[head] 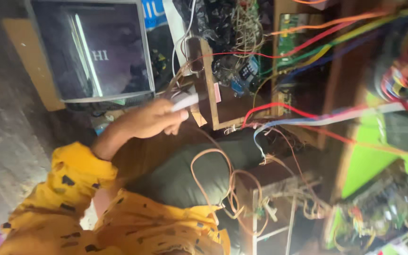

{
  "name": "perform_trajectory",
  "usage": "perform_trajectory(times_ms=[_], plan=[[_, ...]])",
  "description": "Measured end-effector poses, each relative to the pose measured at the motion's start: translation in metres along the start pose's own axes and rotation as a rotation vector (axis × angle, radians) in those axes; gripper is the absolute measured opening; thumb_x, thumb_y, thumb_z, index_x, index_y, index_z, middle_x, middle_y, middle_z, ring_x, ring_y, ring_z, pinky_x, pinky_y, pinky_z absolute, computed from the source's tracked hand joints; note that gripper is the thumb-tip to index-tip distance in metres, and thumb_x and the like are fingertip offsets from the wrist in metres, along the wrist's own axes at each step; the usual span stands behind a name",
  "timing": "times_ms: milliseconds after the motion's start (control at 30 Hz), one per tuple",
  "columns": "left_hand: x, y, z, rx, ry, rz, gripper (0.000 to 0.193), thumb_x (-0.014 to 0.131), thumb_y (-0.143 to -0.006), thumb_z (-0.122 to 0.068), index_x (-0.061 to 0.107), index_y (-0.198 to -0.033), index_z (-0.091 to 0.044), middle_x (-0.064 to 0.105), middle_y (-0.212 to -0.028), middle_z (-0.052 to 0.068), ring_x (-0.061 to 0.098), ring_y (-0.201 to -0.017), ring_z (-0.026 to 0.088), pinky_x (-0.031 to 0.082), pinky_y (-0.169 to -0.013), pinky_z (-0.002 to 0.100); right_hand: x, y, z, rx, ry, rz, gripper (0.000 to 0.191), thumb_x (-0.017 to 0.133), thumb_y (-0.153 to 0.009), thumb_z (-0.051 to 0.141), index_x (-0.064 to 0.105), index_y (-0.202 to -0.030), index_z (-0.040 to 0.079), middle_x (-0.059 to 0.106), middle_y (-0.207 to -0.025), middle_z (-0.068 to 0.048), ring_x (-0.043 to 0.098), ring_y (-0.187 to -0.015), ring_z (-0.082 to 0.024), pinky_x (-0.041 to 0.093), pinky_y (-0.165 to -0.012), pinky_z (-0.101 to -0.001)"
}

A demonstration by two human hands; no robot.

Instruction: The person works on a disassembled electronic device on a cluttered green workbench. They use a screwdriver to adjust internal components, then attach a black plastic casing and connect wires. The person also uses a soldering iron to work on the device's circuitry.

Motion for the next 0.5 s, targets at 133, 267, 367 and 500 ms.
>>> perform_trajectory(times_ms=[133,267,367,500], plan=[[-0.011,0.04,-0.179,0.615,-0.171,0.076,0.045,0.048,-0.112,-0.035,0.06,-0.081,-0.004,0.057,-0.067,0.003,0.056,-0.061,0.017,0.042,-0.06,0.03,-0.006,0.015,-0.001,0.077,-0.018,0.025,0.063,0.084,-0.079,0.04,0.068,-0.111,-0.011,0.049,-0.149,-0.031,0.046,-0.136,-0.046,0.039,-0.109,-0.0586],[0.04,0.082,-0.34,0.913,-0.207,0.207,0.049,0.046,-0.116,-0.043,0.058,-0.084,-0.007,0.057,-0.073,0.002,0.057,-0.064,0.018,0.042,-0.059,0.029,-0.024,0.021,0.012,0.14,-0.022,0.111,0.063,0.084,-0.078,0.04,0.068,-0.111,-0.011,0.048,-0.151,-0.03,0.046,-0.137,-0.046,0.039,-0.11,-0.0582],[0.098,0.099,-0.442,0.945,-0.523,0.278,0.041,0.046,-0.113,-0.036,0.061,-0.089,-0.005,0.057,-0.075,0.006,0.058,-0.07,0.022,0.043,-0.063,0.034,-0.055,0.02,0.027,0.1,-0.216,-0.014,0.071,0.083,-0.074,0.038,0.067,-0.126,-0.008,0.048,-0.152,-0.024,0.045,-0.139,-0.043,0.037,-0.112,-0.056],[0.173,0.111,-0.539,1.032,-0.888,0.342,0.039,0.049,-0.113,-0.036,0.06,-0.093,-0.004,0.058,-0.078,0.008,0.058,-0.072,0.024,0.044,-0.065,0.036,-0.091,0.011,0.036,0.224,-0.279,0.044,0.094,0.089,-0.064,0.06,0.061,-0.128,-0.005,0.046,-0.15,-0.023,0.041,-0.139,-0.04,0.035,-0.109,-0.055]])
Point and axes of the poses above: each hand's wrist, its own y-axis away from the middle knuckle, its own x-axis out of the palm, z = x × y, the point moved 2 cm from there along -y, towards the middle knuckle
